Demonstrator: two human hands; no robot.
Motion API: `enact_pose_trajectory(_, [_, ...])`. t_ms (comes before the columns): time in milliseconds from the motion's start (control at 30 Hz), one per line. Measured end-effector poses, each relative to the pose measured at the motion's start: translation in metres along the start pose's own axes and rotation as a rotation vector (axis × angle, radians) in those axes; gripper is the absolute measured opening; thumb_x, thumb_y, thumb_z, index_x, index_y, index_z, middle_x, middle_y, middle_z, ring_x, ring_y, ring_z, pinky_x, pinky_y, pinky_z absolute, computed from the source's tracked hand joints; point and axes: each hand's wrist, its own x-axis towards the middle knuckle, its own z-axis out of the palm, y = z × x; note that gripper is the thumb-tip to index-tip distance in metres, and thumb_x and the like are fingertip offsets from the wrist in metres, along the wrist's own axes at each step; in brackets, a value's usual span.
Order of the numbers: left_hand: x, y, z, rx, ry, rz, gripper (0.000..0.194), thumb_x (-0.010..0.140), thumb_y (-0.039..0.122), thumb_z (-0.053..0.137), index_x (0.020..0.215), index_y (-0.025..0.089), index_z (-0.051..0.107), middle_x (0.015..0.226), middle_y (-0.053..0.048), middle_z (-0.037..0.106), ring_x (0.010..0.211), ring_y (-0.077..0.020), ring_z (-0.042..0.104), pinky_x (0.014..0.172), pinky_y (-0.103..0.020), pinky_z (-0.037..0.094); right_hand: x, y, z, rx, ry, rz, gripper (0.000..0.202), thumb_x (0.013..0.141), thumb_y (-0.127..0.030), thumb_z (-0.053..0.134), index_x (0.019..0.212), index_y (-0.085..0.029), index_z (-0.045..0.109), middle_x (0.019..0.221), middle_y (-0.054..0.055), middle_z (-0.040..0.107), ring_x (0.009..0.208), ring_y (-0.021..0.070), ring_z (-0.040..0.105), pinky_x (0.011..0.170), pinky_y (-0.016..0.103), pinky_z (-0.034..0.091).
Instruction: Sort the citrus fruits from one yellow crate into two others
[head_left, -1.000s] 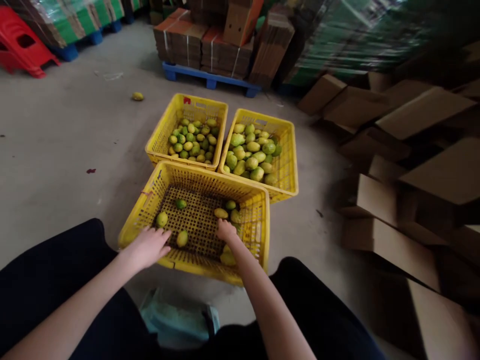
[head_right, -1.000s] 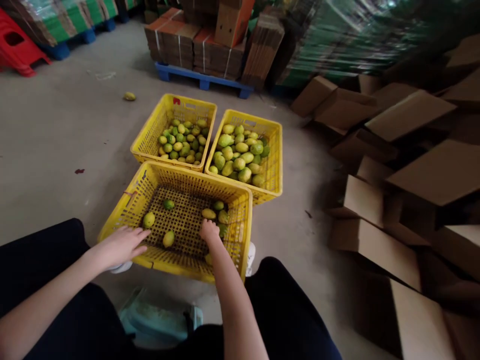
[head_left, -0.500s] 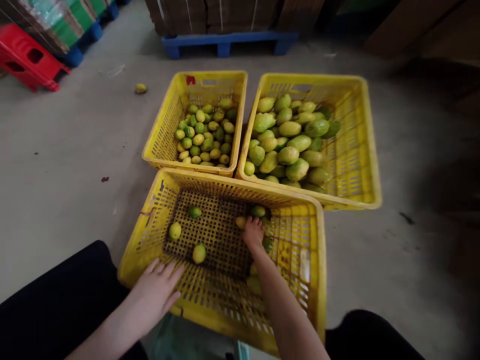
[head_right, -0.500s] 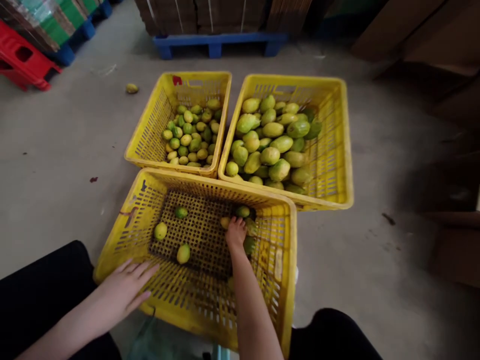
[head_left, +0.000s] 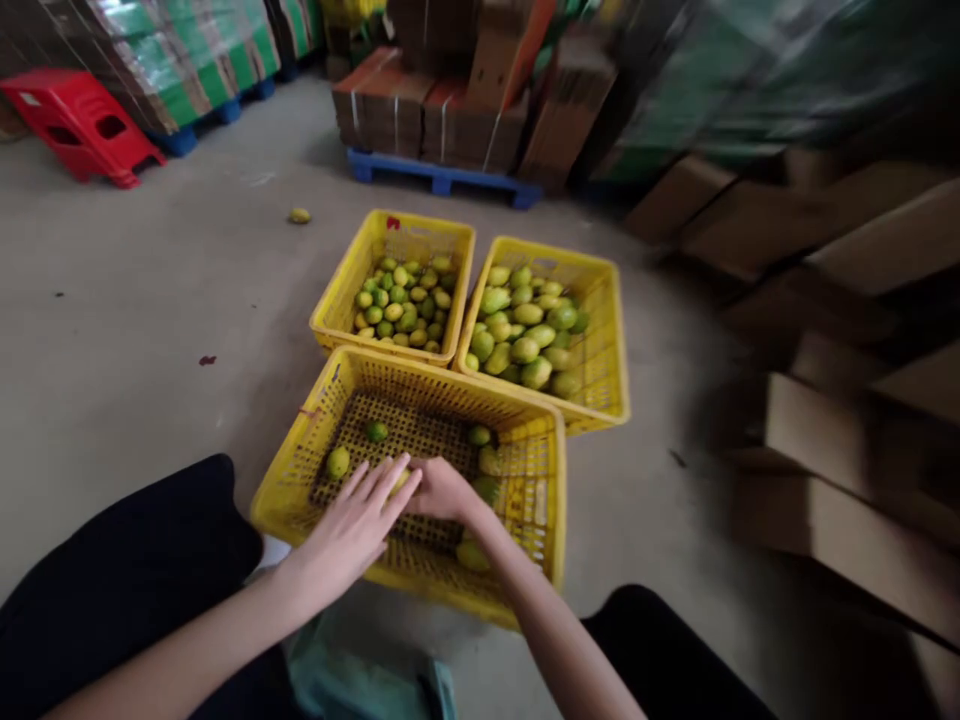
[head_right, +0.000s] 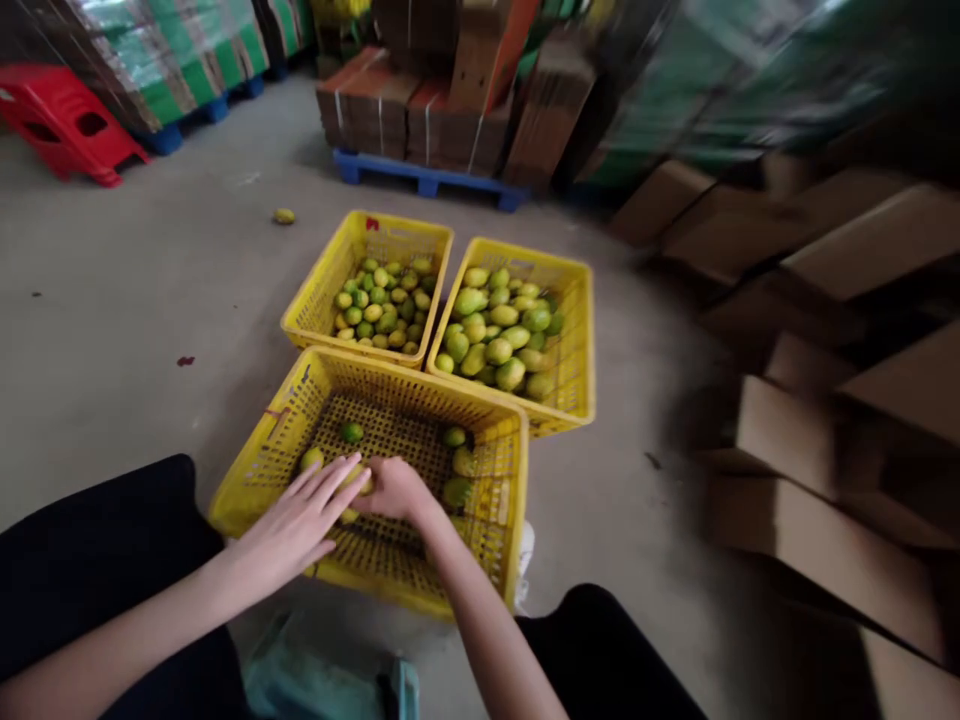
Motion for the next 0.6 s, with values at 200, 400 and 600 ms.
enact_pose_trajectory(200, [0.000, 0.008, -0.024, -0.094, 0.125, 0.028, 0.071, 0.083, 0.009, 0.056, 0.149, 0.021, 0.034, 0.140, -0.012, 0.057, 0.128, -0.0273, 0.055, 0.108, -0.043, 0.044, -0.080, -0.044, -0.030, 0.315, 0.166, -0.301, 0.043, 0.070, -0.054, 0.075, 0.084, -0.013, 0.066, 0.070, -0.002, 0.060, 0.062, 0.0110, 0.050, 0.057, 0.022, 0.038])
enact_pose_trajectory(400, [-0.004, 0.012, -0.045, -0.117, 0.127, -0.077, 0.039, 0.082, 0.024, 0.064, 0.120, 0.015, 0.055, 0.112, -0.011, 0.067, 0.102, -0.0285, 0.066, 0.083, -0.037, 0.055, -0.127, 0.003, -0.052, 0.115, 0.372, 0.118, 0.049, 0.101, -0.052, 0.029, 0.089, -0.018, 0.062, 0.082, 0.005, 0.069, 0.077, 0.0182, 0.064, 0.073, 0.028, 0.047])
enact_pose_trajectory(600, [-0.009, -0.005, -0.050, -0.040, 0.128, -0.163, 0.036, 0.084, 0.026, 0.063, 0.118, 0.016, 0.055, 0.111, -0.010, 0.067, 0.098, -0.0267, 0.068, 0.080, -0.034, 0.054, -0.129, 0.046, -0.036, -0.328, 0.099, 0.421, 0.016, 0.087, -0.029, 0.065, 0.097, -0.017, 0.068, 0.101, 0.013, 0.073, 0.097, 0.0281, 0.069, 0.079, 0.032, 0.048])
